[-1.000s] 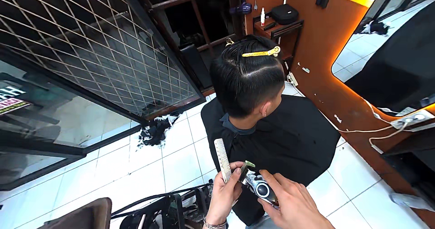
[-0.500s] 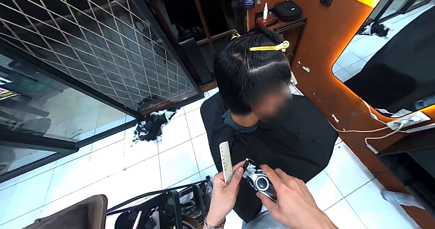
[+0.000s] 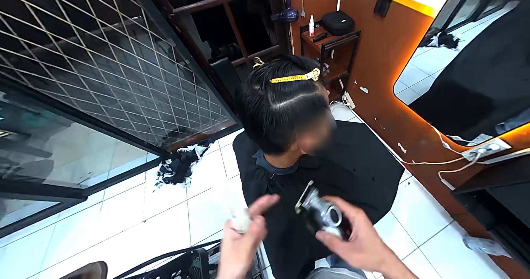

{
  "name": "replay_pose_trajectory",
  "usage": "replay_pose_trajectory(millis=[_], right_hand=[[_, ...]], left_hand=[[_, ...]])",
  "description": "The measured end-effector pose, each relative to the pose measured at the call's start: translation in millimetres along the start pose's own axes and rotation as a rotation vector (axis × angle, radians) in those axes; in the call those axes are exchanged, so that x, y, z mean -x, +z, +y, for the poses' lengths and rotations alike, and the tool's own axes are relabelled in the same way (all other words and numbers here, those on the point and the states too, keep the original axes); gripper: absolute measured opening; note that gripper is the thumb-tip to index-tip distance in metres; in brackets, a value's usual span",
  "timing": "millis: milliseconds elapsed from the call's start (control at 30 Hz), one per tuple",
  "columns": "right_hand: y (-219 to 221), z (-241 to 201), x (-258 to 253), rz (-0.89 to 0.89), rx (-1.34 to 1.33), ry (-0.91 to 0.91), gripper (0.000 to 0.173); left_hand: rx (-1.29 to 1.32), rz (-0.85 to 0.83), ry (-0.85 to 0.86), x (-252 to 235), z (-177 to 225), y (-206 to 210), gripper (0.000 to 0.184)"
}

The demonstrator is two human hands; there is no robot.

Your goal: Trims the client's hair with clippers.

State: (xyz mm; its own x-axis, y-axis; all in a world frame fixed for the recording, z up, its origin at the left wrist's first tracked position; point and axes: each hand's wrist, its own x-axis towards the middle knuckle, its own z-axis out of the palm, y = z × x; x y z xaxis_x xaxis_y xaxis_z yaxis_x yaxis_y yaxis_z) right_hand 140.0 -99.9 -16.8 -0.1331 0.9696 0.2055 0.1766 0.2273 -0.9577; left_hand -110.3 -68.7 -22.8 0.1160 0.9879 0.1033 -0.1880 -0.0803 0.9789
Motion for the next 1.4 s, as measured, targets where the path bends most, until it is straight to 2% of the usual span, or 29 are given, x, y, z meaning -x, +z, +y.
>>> replay_pose_trajectory(millis=[67,133,233,300,467,667,800,967,1167,1267,1300,1333,1367,1400], right_hand=[[-32,-6,-28,0.111,-0.192,-0.102,0.038],[-69,-8,-64,0.168,-0.309,-0.135,0.032],[-112,-9,-130,0.164,-0.420,-0.167,0.039],[-125,-6,-172,0.142,-0.494,-0.139,0.043],[-130,4,-227,0.027,-0.603,-0.040,0.032],[-123,-5,-234,-0.081,-0.591,-0.032,0.020],[-124,-8,-230,-0.071,-0.542,-0.033,0.019],[-122,-3,-224,-0.117,-0.560,-0.080,0.025],[-115,-7,-217,-0.131,-0.548,-0.112,0.019],[-112,-9,-214,-0.130,-0.548,-0.134,0.017],[-113,-9,-213,-0.121,-0.537,-0.160,0.018],[-114,-7,-211,-0.106,-0.524,-0.198,0.021],[-116,-5,-207,-0.078,-0.514,-0.251,0.025],[-118,-3,-201,-0.043,-0.524,-0.298,0.028]], left_hand=[[-0.077,0.136,0.157,-30,25,-10,0.038],[-0.154,0.173,0.221,-67,42,-23,0.051],[-0.220,0.157,0.179,-121,53,-34,0.061],[-0.224,0.105,0.139,-146,56,-37,0.063],[-0.227,0.107,0.077,-169,55,-16,0.062],[-0.232,0.144,0.064,-169,54,1,0.054],[-0.237,0.147,0.061,-166,55,-1,0.053],[-0.223,0.139,0.092,-160,54,-8,0.049],[-0.213,0.115,0.128,-152,51,-17,0.054],[-0.284,0.180,0.107,-147,55,-18,0.053],[-0.322,0.203,0.112,-142,59,-21,0.051],[-0.348,0.217,0.147,-133,65,-25,0.041],[-0.318,0.201,0.215,-120,73,-26,0.026],[-0.246,0.143,0.271,-106,86,-25,0.024]])
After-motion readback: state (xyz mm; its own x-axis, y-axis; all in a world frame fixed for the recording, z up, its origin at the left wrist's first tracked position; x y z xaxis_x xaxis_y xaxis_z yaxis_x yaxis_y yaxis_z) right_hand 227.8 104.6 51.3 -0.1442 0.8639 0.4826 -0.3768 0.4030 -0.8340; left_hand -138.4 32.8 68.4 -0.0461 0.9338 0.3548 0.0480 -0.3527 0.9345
